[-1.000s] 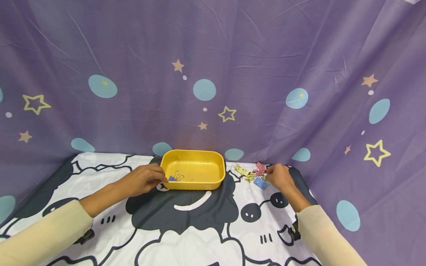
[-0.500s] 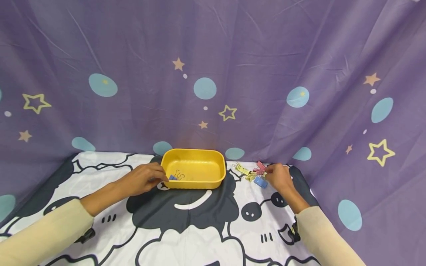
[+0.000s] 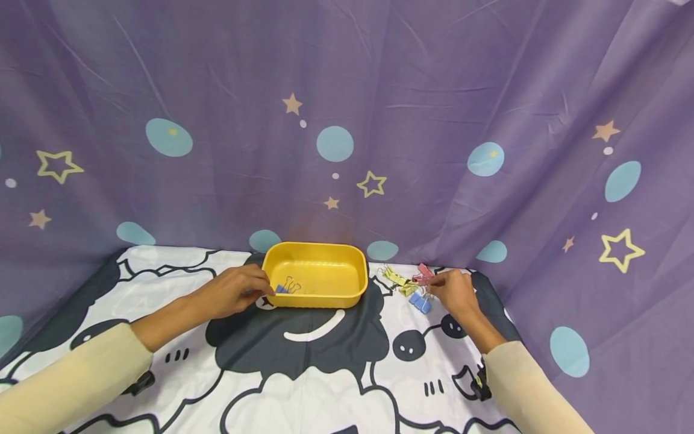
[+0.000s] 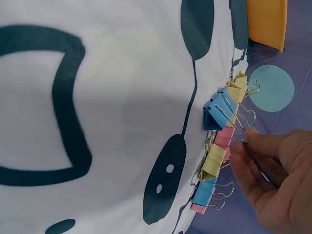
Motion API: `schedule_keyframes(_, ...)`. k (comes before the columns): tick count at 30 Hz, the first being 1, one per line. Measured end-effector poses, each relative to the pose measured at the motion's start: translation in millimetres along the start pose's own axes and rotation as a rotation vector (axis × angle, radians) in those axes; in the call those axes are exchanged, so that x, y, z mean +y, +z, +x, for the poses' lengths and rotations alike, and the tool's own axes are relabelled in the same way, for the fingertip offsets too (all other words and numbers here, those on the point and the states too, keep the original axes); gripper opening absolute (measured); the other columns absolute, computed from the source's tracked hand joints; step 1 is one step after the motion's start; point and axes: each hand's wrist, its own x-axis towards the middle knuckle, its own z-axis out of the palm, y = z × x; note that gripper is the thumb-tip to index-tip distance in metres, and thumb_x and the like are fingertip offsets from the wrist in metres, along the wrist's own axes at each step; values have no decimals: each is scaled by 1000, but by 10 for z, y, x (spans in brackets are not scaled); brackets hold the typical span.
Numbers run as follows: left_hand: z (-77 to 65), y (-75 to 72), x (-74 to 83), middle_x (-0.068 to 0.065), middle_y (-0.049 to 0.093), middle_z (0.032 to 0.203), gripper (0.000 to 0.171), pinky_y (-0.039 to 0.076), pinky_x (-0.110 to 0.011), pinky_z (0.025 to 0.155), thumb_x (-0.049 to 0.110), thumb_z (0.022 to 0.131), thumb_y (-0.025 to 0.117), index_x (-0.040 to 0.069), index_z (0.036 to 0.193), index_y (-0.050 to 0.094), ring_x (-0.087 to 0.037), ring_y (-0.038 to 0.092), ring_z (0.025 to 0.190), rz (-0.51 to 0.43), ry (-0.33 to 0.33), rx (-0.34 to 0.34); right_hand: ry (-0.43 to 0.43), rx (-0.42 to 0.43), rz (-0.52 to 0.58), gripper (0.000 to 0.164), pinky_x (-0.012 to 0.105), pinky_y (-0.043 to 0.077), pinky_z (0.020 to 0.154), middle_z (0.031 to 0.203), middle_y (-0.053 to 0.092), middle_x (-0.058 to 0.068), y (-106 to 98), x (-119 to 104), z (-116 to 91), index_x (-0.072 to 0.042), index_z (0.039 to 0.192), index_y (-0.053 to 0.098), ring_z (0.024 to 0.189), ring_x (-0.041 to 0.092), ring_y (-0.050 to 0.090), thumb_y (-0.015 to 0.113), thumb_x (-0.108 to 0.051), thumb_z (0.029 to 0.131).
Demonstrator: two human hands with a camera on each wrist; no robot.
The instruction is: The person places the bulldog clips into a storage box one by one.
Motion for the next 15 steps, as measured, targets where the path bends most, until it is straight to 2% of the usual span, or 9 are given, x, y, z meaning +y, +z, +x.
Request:
schedule_keyframes(3, 2, -3, 5, 0, 82, 106, 28, 67, -38, 90, -9, 93, 82, 14, 107, 90, -19, 75, 104, -2, 1, 1, 35, -52, 70, 13, 31, 59, 67, 91, 86, 13, -18, 3, 19, 0, 106, 89, 76, 15, 76, 87, -9, 95)
schedule_keyframes(6, 0, -7, 10, 1, 82, 105, 28, 67, -38, 90, -9, 93, 82, 14, 107, 90, -19, 75, 104, 2, -3, 0, 125, -153, 228, 17, 34, 68, 68, 91, 86, 17, -58, -12, 49, 9, 110, 85, 75, 17, 80, 83, -1, 96)
schedule_keyframes(10, -1, -13, 15, 0, 83, 106, 28, 67, -39, 91, -9, 93, 83, 14, 107, 90, -19, 76, 104, 2, -5, 1, 229, -278, 431, 27, 36, 72, 74, 97, 85, 20, -119, -34, 82, 21, 121, 75, 80, 17, 81, 78, 7, 98)
schedule_keyframes(15, 3, -15, 12, 1, 82, 105, 27, 66, -38, 90, -8, 94, 82, 14, 108, 90, -17, 75, 103, 4, -3, -7, 277, -381, 527, 32, 35, 72, 77, 97, 85, 13, -164, -9, 118, 23, 127, 70, 82, 14, 80, 76, 9, 99)
